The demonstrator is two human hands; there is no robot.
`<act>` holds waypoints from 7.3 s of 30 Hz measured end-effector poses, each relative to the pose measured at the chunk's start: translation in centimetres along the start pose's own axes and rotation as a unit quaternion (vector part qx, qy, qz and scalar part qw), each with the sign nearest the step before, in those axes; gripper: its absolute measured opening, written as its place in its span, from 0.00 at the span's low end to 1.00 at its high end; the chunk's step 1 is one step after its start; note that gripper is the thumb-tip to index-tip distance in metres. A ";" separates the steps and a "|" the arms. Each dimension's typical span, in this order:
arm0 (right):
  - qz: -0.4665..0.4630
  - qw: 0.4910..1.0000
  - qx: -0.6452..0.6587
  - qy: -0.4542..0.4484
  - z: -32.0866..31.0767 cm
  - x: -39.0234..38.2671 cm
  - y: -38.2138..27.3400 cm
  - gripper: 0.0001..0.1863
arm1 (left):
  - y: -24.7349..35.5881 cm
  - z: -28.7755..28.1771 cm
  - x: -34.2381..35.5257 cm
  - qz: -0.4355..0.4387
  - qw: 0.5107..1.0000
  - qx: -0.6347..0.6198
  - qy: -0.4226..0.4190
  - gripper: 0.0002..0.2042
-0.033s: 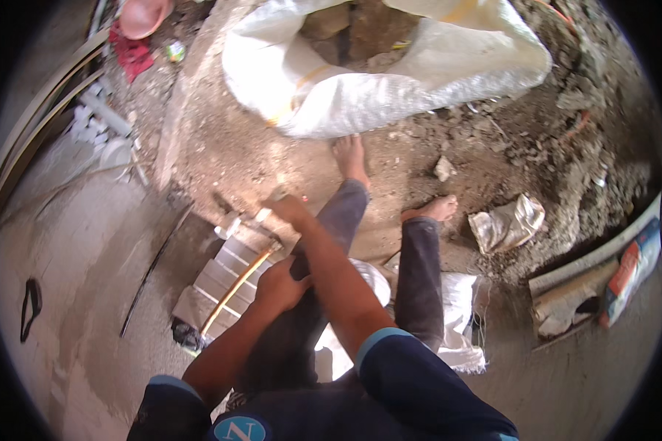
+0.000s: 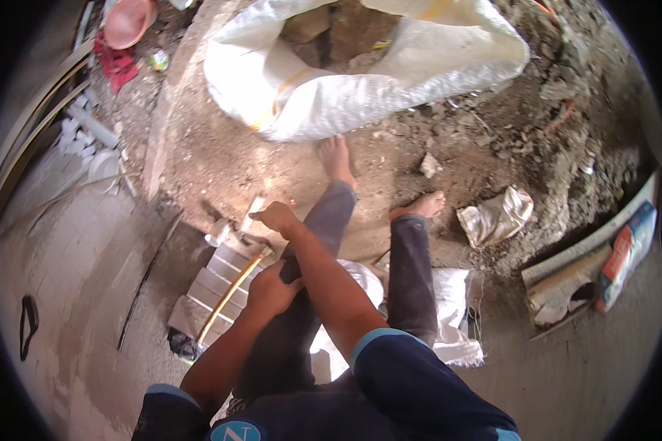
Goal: The person fills white bags with concrete debris and soil by hand and using a plastic bowl in an active work zone.
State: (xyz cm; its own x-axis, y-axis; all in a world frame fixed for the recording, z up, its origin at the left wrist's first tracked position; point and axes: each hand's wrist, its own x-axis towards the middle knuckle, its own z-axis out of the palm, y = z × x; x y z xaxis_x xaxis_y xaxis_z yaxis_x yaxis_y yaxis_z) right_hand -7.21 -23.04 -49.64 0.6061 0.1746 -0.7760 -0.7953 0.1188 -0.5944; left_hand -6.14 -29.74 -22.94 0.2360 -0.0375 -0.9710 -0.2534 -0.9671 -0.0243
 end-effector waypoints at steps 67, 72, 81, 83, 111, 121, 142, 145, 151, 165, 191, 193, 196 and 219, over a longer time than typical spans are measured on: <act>0.090 0.770 -0.105 0.623 -69.0 -18.7 18.5 0.25 | 1.0 -3.3 -1.1 -0.061 0.953 -0.256 0.147 0.17; 0.106 0.752 -0.120 0.640 -64.3 -19.6 17.2 0.23 | 0.1 -3.4 -1.4 -0.052 0.970 -0.196 0.134 0.16; -0.013 0.721 -0.051 0.691 -50.5 -18.8 22.4 0.18 | -0.3 -2.5 -1.2 -0.044 0.980 -0.159 0.109 0.15; 0.005 0.721 -0.018 0.693 -46.5 -18.8 22.7 0.17 | -1.0 -2.5 -1.0 -0.036 0.982 -0.156 0.104 0.15; 0.001 0.821 -0.409 0.397 -40.3 -25.9 14.2 0.16 | 5.0 7.5 12.7 0.141 0.962 -0.223 0.073 0.19; 0.094 0.816 -0.294 0.489 -65.2 -16.1 4.2 0.26 | 18.0 19.5 27.7 -0.163 0.625 -0.759 -0.086 0.42; 0.156 0.833 -0.237 0.475 -58.8 -17.1 12.2 0.23 | 20.6 17.1 24.3 -0.022 0.554 -0.829 -0.074 0.38; 0.200 0.822 -0.166 0.506 -56.4 -18.0 14.1 0.23 | 18.5 15.0 24.2 -0.019 0.599 -0.799 -0.047 0.37; 0.167 0.793 -0.129 0.572 -51.6 -19.8 22.5 0.21 | 15.4 10.2 26.4 -0.005 0.697 -0.717 -0.005 0.39; 0.205 0.816 0.077 0.535 -43.3 -22.5 23.1 0.22 | 4.9 8.3 36.0 -0.003 0.914 -0.112 0.389 0.33; 0.235 0.892 0.164 0.349 -54.7 -16.9 17.3 0.33 | 14.3 9.2 28.7 -0.104 0.698 -0.708 -0.016 0.39; 0.187 0.930 0.140 0.285 -56.2 -17.2 19.3 0.29 | 16.0 9.1 28.3 -0.139 0.678 -0.722 0.024 0.30; 0.141 0.938 0.191 0.252 -57.5 -17.6 21.2 0.26 | 17.2 8.5 27.6 -0.176 0.675 -0.714 0.057 0.29; 0.118 0.908 0.260 0.308 -57.6 -15.3 20.7 0.32 | 13.2 8.5 30.0 -0.114 0.677 -0.725 0.042 0.19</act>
State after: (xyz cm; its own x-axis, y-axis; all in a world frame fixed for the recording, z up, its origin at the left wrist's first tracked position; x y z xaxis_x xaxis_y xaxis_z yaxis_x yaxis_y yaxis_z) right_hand -32.27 -79.53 -62.20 0.1832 -0.3049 -0.9346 -0.7048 0.6220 -0.3411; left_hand -10.34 -41.51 -54.45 0.1823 0.2002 -0.9627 0.9731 -0.1772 0.1474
